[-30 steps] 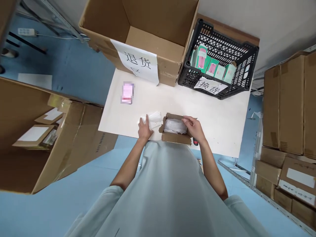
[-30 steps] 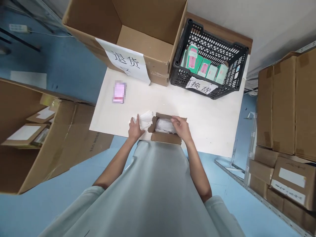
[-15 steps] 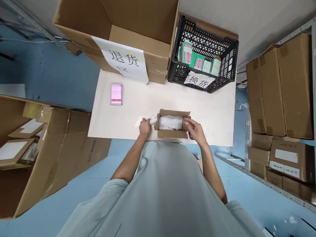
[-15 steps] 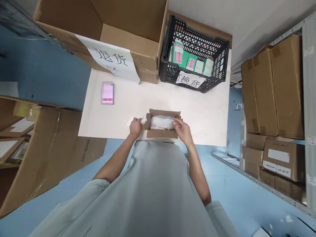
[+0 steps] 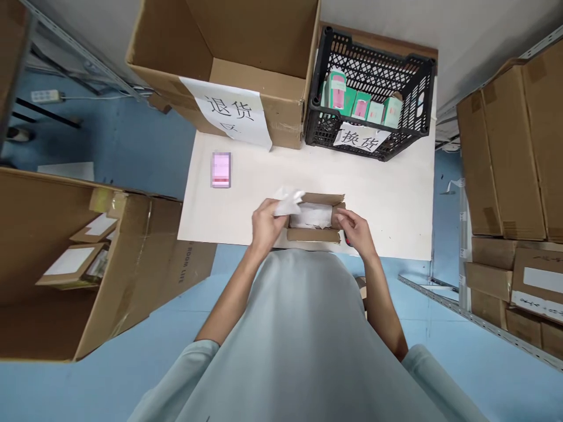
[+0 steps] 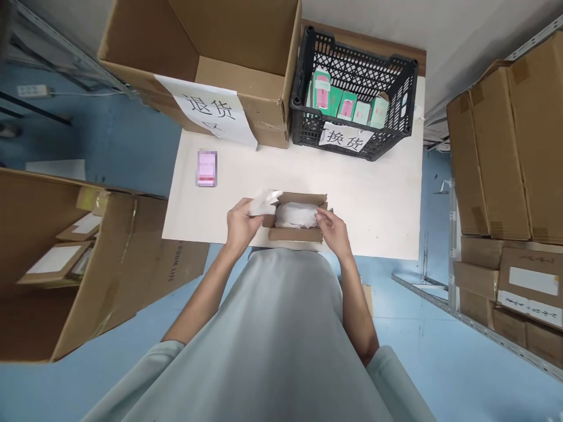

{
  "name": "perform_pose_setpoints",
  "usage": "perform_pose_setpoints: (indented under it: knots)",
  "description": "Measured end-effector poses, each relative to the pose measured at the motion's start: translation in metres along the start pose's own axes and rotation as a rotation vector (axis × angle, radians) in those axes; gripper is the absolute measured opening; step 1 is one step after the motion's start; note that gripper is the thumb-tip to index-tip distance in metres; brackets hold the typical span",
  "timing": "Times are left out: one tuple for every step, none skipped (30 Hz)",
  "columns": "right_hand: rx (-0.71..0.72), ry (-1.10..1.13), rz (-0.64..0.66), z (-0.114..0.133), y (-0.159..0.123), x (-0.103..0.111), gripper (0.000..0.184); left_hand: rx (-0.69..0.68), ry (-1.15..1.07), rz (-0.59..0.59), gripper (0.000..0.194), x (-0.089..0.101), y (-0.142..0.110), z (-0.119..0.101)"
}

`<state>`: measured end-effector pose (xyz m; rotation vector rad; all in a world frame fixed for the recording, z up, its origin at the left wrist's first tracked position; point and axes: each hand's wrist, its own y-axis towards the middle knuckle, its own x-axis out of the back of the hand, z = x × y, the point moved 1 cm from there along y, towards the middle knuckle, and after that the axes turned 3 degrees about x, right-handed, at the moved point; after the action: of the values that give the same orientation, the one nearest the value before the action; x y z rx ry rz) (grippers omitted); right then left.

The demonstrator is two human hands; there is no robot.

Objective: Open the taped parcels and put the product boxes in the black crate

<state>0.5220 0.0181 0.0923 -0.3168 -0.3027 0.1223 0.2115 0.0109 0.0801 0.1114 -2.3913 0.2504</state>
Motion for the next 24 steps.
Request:
perform_pose_setpoints:
  knots:
    - [0.006, -0.001, -0.014, 0.0, -0.001, 0.001, 0.071, -0.076, -0.021, 0.044, 0.035, -0.006, -0.002, -0.016]
    - [0.012, -0.005, -0.031, 0.001, -0.001, 0.003, 0.071, -0.14, -0.019, 0.09, 0.038, -0.013, -0.003, -0.03]
    - [0.018, -0.013, -0.051, 0.001, -0.002, 0.004, 0.07, -0.189, 0.005, 0.135, 0.04, -0.023, -0.002, -0.041]
    - [0.022, -0.023, -0.074, 0.001, -0.004, 0.006, 0.069, -0.221, 0.045, 0.178, 0.043, -0.033, -0.001, -0.049]
    - [0.023, -0.035, -0.098, 0.001, -0.005, 0.008, 0.068, -0.237, 0.095, 0.221, 0.046, -0.044, 0.002, -0.055]
    - [0.021, -0.045, -0.118, 0.0, -0.007, 0.01, 0.067, -0.237, 0.15, 0.264, 0.049, -0.055, 0.005, -0.058]
    - [0.018, -0.052, -0.133, -0.001, -0.009, 0.011, 0.066, -0.222, 0.204, 0.307, 0.053, -0.065, 0.008, -0.059]
    - [0.015, -0.056, -0.145, -0.003, -0.011, 0.012, 0.066, -0.196, 0.252, 0.349, 0.057, -0.074, 0.01, -0.059]
    - [0.011, -0.053, -0.153, -0.004, -0.014, 0.013, 0.065, -0.168, 0.286, 0.386, 0.062, -0.081, 0.011, -0.057]
    - [0.007, -0.045, -0.163, -0.007, -0.016, 0.015, 0.066, -0.147, 0.301, 0.413, 0.066, -0.086, 0.011, -0.056]
    - [0.003, -0.033, -0.177, -0.009, -0.019, 0.016, 0.066, -0.135, 0.294, 0.427, 0.07, -0.087, 0.009, -0.054]
    - [-0.002, -0.019, -0.195, -0.012, -0.022, 0.017, 0.066, -0.131, 0.271, 0.423, 0.072, -0.086, 0.005, -0.052]
    - [-0.01, -0.008, -0.215, -0.015, -0.025, 0.019, 0.066, -0.135, 0.237, 0.406, 0.071, -0.082, 0.001, -0.05]
    - [-0.02, -0.004, -0.235, -0.019, -0.027, 0.021, 0.065, -0.14, 0.197, 0.375, 0.067, -0.075, -0.005, -0.047]
    - [-0.032, -0.01, -0.258, -0.024, -0.028, 0.023, 0.065, -0.136, 0.16, 0.331, 0.062, -0.067, -0.011, -0.043]
    - [-0.043, -0.023, -0.286, -0.029, -0.029, 0.026, 0.065, -0.119, 0.127, 0.273, 0.057, -0.057, -0.016, -0.038]
    - [-0.054, -0.038, -0.315, -0.034, -0.028, 0.028, 0.066, -0.088, 0.095, 0.205, 0.056, -0.047, -0.02, -0.032]
    - [-0.064, -0.053, -0.344, -0.041, -0.026, 0.03, 0.068, -0.042, 0.06, 0.125, 0.057, -0.038, -0.022, -0.024]
    - [-0.075, -0.065, -0.366, -0.048, -0.023, 0.031, 0.071, 0.019, 0.017, 0.049, 0.061, -0.031, -0.024, -0.015]
    - [-0.089, -0.067, -0.371, -0.055, -0.019, 0.03, 0.074, 0.091, -0.044, -0.007, 0.067, -0.025, -0.023, -0.006]
    - [-0.109, -0.058, -0.353, -0.062, -0.014, 0.028, 0.078, 0.175, -0.122, -0.027, 0.072, -0.023, -0.022, 0.004]
    - [-0.134, -0.037, -0.316, -0.068, -0.008, 0.025, 0.082, 0.271, -0.217, -0.008, 0.073, -0.023, -0.019, 0.013]
    - [-0.164, -0.005, -0.266, -0.074, -0.003, 0.02, 0.085, 0.377, -0.319, 0.039, 0.073, -0.026, -0.017, 0.021]
    - [-0.196, 0.032, -0.211, -0.079, 0.002, 0.014, 0.089, 0.48, -0.415, 0.102, 0.072, -0.03, -0.014, 0.028]
